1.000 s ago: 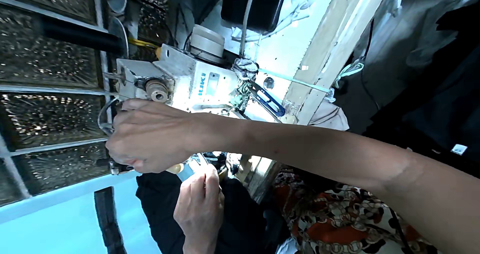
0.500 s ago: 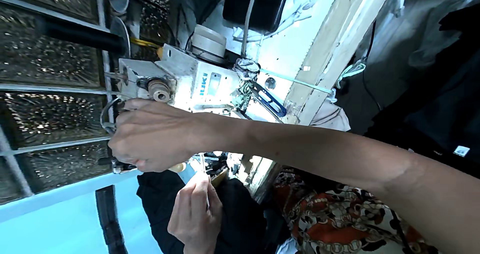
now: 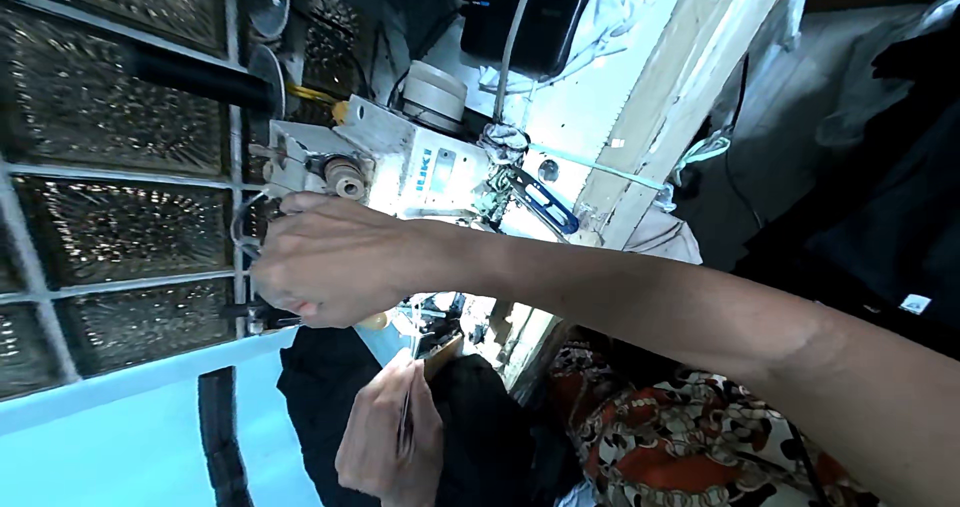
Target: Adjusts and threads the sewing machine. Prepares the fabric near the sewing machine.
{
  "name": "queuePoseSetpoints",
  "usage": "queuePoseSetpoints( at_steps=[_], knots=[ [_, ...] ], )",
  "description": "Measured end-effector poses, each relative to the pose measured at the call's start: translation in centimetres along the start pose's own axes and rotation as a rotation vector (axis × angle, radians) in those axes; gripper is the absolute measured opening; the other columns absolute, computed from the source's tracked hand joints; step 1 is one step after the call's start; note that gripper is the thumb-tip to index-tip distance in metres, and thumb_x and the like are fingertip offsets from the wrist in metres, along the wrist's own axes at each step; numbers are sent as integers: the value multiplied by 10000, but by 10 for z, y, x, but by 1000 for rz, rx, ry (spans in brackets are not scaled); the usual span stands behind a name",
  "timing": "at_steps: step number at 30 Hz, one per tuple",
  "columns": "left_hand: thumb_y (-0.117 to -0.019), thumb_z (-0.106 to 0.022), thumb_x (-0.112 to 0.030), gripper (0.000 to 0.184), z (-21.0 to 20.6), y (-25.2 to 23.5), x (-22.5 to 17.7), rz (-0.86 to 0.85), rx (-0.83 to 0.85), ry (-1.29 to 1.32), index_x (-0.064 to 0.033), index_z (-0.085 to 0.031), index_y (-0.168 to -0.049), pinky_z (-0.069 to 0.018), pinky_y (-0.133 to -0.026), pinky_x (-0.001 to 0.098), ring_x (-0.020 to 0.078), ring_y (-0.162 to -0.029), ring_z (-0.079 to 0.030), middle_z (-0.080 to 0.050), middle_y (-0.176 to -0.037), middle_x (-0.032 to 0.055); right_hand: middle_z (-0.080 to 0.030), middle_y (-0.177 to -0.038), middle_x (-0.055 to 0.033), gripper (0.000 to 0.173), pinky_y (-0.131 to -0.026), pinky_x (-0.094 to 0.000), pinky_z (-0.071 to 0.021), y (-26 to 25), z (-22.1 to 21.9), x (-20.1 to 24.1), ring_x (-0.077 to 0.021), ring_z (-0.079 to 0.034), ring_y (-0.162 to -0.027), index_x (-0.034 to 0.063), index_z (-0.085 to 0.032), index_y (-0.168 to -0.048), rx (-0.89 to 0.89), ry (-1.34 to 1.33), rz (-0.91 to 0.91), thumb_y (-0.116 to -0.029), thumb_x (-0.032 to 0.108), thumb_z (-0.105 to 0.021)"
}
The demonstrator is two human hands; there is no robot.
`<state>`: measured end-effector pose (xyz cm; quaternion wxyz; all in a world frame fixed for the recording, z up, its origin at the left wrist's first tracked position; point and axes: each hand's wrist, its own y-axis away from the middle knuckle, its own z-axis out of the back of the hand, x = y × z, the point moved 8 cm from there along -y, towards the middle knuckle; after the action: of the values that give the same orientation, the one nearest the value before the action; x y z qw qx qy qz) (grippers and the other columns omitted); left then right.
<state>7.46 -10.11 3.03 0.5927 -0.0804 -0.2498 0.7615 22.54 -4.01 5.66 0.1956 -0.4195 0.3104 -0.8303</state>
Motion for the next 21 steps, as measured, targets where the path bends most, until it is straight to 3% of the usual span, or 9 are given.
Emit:
queuePoseSetpoints(
  at_steps=[5, 11, 15, 21],
  knots=[
    [-1015, -614, -129, 188, 30, 20, -9, 83, -97, 92, 41, -652, -944, -514, -904, 134, 10, -979, -671, -677, -907, 92, -727, -981, -112, 177, -1042, -497, -366, -1, -2, -1, -294, -651, -1050, 52, -757, -985, 11, 17, -1, -961, 183, -641],
    [-1004, -627, -133, 209, 51, 54, -3, 178, -177, 78, 47, -638, -897, -515, -889, 120, -7, -945, -671, -662, -856, 89, -748, -1139, -66, 252, -1132, -498, -328, -2, -6, -4, -250, -641, -1171, 101, -769, -1147, 84, 23, 14, -990, 188, -592],
    [-1001, -628, -136, 213, 66, 81, 1, 266, -236, 66, 48, -651, -896, -504, -886, 107, -28, -948, -660, -677, -872, 78, -753, -1140, -85, 255, -1133, -519, -343, 1, -5, -1, -273, -657, -1170, 84, -774, -1124, 47, 68, 37, -980, 166, -580],
    [-1008, -630, -153, 158, 68, 118, 5, 316, -285, 100, -7, -622, -951, -522, -865, 120, -2, -938, -662, -658, -906, 69, -702, -1298, -107, 214, -1154, -557, -356, 5, -8, 18, -343, -564, -1337, 54, -781, -1019, 76, 265, 94, -979, 162, -601]
  ],
)
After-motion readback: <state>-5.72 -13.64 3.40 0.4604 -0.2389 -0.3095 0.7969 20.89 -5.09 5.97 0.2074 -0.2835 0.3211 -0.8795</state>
